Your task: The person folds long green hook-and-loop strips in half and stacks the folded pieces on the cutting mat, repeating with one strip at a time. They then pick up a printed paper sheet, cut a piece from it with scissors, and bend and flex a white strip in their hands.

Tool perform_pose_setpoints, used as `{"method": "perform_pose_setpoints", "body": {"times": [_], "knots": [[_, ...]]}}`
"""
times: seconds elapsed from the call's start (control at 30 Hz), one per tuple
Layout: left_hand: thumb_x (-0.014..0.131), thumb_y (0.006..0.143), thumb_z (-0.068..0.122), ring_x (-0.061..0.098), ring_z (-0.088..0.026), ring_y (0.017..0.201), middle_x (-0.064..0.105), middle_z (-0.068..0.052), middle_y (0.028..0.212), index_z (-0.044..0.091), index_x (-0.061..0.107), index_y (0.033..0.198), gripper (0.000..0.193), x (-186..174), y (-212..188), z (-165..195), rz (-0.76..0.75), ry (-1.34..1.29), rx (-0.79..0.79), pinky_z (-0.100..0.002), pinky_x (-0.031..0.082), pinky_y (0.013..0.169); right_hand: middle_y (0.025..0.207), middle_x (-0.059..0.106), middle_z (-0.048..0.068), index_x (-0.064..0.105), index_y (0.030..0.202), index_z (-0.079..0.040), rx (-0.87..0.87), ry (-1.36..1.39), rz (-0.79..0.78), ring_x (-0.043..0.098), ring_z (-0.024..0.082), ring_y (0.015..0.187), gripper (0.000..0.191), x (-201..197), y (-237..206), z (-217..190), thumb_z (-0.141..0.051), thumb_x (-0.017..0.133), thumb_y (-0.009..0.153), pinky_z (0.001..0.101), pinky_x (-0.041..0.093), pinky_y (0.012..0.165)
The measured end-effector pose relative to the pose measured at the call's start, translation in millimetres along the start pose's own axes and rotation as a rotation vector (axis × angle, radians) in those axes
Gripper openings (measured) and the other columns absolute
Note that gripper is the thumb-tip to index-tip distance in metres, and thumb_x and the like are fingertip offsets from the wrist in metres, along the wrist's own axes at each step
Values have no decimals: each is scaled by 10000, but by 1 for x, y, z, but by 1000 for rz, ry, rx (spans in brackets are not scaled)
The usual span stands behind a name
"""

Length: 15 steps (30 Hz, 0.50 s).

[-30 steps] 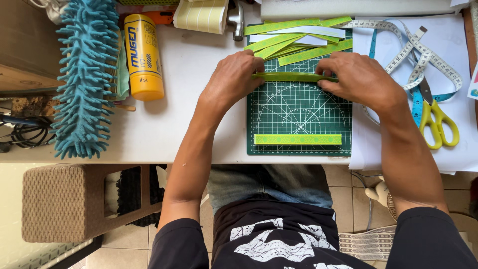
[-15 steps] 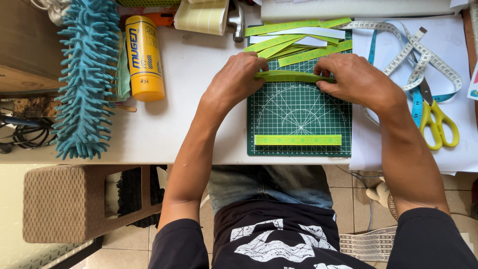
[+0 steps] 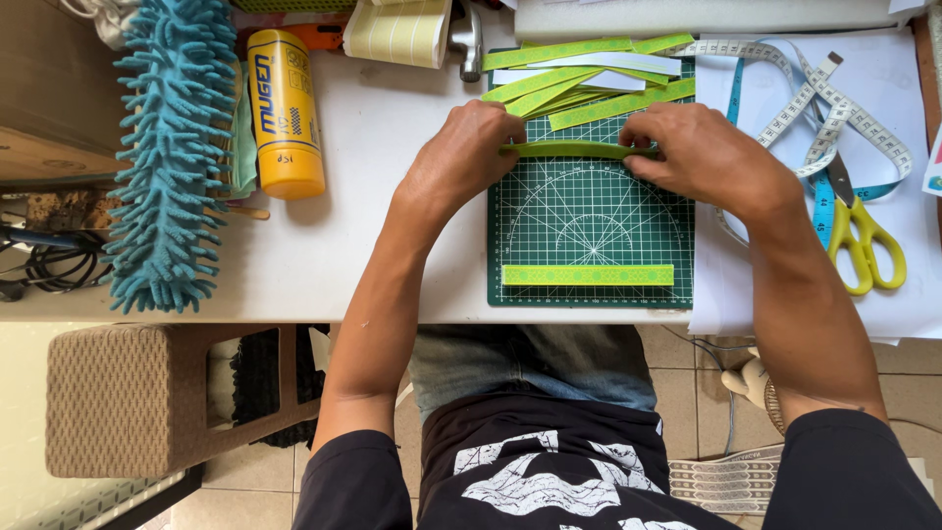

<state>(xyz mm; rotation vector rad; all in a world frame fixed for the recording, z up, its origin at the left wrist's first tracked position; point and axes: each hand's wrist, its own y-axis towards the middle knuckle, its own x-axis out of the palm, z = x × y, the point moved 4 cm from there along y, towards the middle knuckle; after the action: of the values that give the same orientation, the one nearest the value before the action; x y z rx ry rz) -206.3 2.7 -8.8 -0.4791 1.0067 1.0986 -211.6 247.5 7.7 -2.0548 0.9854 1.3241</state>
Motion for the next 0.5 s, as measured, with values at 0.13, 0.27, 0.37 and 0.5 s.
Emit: {"method": "perform_pose_setpoints", "body": {"times": [0.13, 0.27, 0.37, 0.5], "knots": [[764, 796, 32, 714, -306, 818, 729, -132, 879, 63, 792, 902, 114, 3, 2, -2, 3, 3, 13, -443, 586, 743, 1028, 704, 144, 712, 1070, -49, 16, -56, 18, 686, 354, 927, 198, -2, -2, -1, -168, 716, 912, 454, 548, 834], [773, 802, 43, 710, -294, 775, 730, -123, 842, 59, 792, 885, 87, 4, 4, -3, 30, 16, 41, -440, 576, 740, 1039, 709, 128, 703, 1072, -51, -13, -77, 96, 686, 344, 941, 191, -9, -4, -3, -164, 715, 919, 453, 548, 848], [778, 796, 43, 707, -304, 775, 727, -133, 837, 54, 790, 879, 85, 3, 3, -1, 43, 32, 59, -444, 573, 741, 1043, 707, 134, 699, 1080, -49, 3, -108, 88, 680, 351, 930, 231, -8, -4, -4, -195, 730, 904, 463, 542, 824], [785, 784, 35, 700, -327, 797, 724, -148, 824, 48, 788, 862, 80, 1, 1, 0, 50, 47, 78, -456, 566, 744, 1034, 717, 131, 696, 1074, -50, 9, -109, 77, 683, 349, 941, 247, -8, -4, -4, -218, 731, 896, 471, 540, 824]]}}
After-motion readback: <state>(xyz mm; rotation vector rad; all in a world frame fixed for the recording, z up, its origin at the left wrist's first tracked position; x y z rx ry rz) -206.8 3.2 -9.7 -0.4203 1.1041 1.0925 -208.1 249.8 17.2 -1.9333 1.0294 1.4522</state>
